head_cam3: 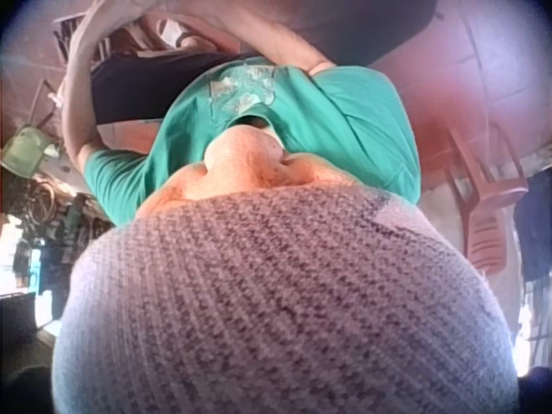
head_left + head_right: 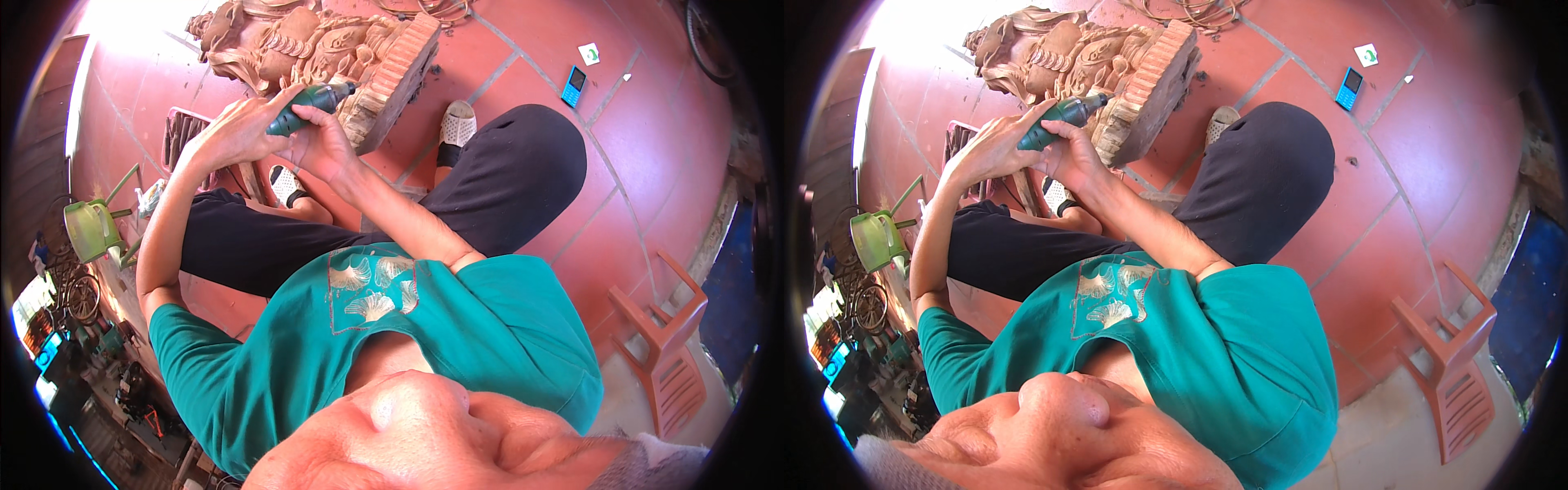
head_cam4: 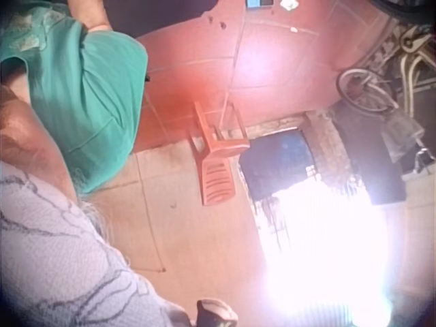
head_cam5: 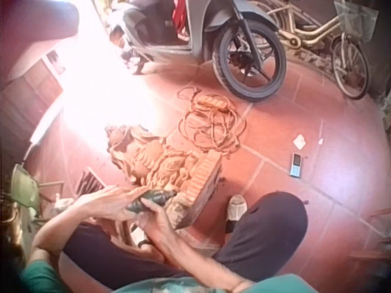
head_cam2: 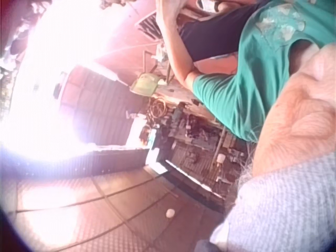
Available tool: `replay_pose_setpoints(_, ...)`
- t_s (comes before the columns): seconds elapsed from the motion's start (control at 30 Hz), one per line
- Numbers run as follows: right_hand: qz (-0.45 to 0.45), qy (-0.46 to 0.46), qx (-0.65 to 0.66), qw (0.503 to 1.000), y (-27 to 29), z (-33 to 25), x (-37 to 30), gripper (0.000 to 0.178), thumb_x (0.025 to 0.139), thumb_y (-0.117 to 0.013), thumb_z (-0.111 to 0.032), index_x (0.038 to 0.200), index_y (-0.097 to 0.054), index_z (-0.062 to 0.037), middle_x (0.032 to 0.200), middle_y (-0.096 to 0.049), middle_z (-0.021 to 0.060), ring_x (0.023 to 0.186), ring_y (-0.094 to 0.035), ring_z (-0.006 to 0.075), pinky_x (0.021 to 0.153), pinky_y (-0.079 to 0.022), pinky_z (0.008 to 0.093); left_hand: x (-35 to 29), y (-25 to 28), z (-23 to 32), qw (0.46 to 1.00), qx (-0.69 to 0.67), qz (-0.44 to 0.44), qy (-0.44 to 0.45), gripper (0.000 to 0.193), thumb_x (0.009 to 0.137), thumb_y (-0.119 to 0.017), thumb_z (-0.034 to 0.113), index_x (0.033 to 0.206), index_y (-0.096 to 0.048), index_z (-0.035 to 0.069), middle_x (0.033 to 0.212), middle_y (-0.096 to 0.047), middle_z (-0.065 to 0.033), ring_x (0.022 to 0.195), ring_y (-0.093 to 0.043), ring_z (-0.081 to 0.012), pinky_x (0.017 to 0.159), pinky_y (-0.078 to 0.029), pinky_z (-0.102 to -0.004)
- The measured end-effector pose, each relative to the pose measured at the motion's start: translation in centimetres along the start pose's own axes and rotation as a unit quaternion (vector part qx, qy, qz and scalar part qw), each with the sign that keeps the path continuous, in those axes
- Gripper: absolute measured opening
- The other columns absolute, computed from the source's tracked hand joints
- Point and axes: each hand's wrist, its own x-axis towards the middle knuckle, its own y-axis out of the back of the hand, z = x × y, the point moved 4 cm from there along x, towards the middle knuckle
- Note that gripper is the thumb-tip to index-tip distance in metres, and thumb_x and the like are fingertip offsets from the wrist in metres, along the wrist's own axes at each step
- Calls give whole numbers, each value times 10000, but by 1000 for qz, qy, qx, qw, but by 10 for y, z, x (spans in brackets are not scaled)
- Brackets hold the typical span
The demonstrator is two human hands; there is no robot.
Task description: The person uses a handheld rotary tool to carve details into a wooden relief panel. The person holds the tool with both hands and moves it along the surface of the wood, removing material to refine the design.
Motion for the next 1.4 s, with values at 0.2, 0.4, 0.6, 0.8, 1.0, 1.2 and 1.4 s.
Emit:
replay_pose_setpoints(0.2,-8,0,9,1000,-9,-4,-7,291,912,-663,-126,1194,-610,-79,1121,-713,99,1035,-707,262,956,-564,487,1,3,10,1000,-1,2,18,811,801,-725,245,1516,-370,102,983,-681,-299,949,-670,-477,822,-517,-546)
replay_pose_setpoints(0.4,-2,-11,9,1000,-9,-3,-14,297,918,-658,-124,1206,-600,-82,1122,-709,92,1028,-707,257,950,-566,496,-5,-2,14,999,11,20,28,829,830,-725,276,1550,-355,98,1014,-683,-313,977,-671,-475,859,-520,-538)
replay_pose_setpoints(0.6,-7,-32,5,999,4,-1,-11,283,924,-658,-118,1199,-604,-83,1117,-710,88,1018,-713,257,911,-587,483,-5,1,19,995,-7,-60,85,858,840,-731,307,1569,-335,85,1205,-641,-323,1086,-640,-478,955,-479,-510)
replay_pose_setpoints(0.8,-13,-29,17,999,2,-1,-9,283,927,-672,-124,1199,-607,-83,1116,-712,89,1016,-717,255,905,-594,485,-2,5,17,999,21,-25,28,804,870,-723,288,1552,-353,77,1025,-688,-318,989,-670,-477,882,-519,-530)
replay_pose_setpoints(1.0,-9,-27,28,999,0,-1,-10,268,931,-670,-110,1192,-614,-84,1112,-718,86,1018,-717,238,889,-597,457,-2,4,9,1000,21,-17,-3,819,858,-724,269,1558,-340,81,1044,-686,-306,991,-670,-473,886,-520,-529)
replay_pose_setpoints(1.2,9,-21,34,999,-5,-3,-14,286,926,-673,-98,1206,-614,-81,1116,-716,91,1023,-714,235,900,-586,441,2,7,10,999,-1,-31,-8,835,812,-719,215,1550,-346,102,1042,-685,-299,991,-671,-467,881,-525,-525)
replay_pose_setpoints(1.4,-2,-13,40,999,-5,-6,-17,316,922,-676,-101,1231,-610,-82,1162,-704,88,1084,-693,234,950,-566,447,8,16,21,997,-5,-70,8,847,766,-698,185,1542,-372,87,1156,-664,-305,1045,-658,-474,930,-512,-521)
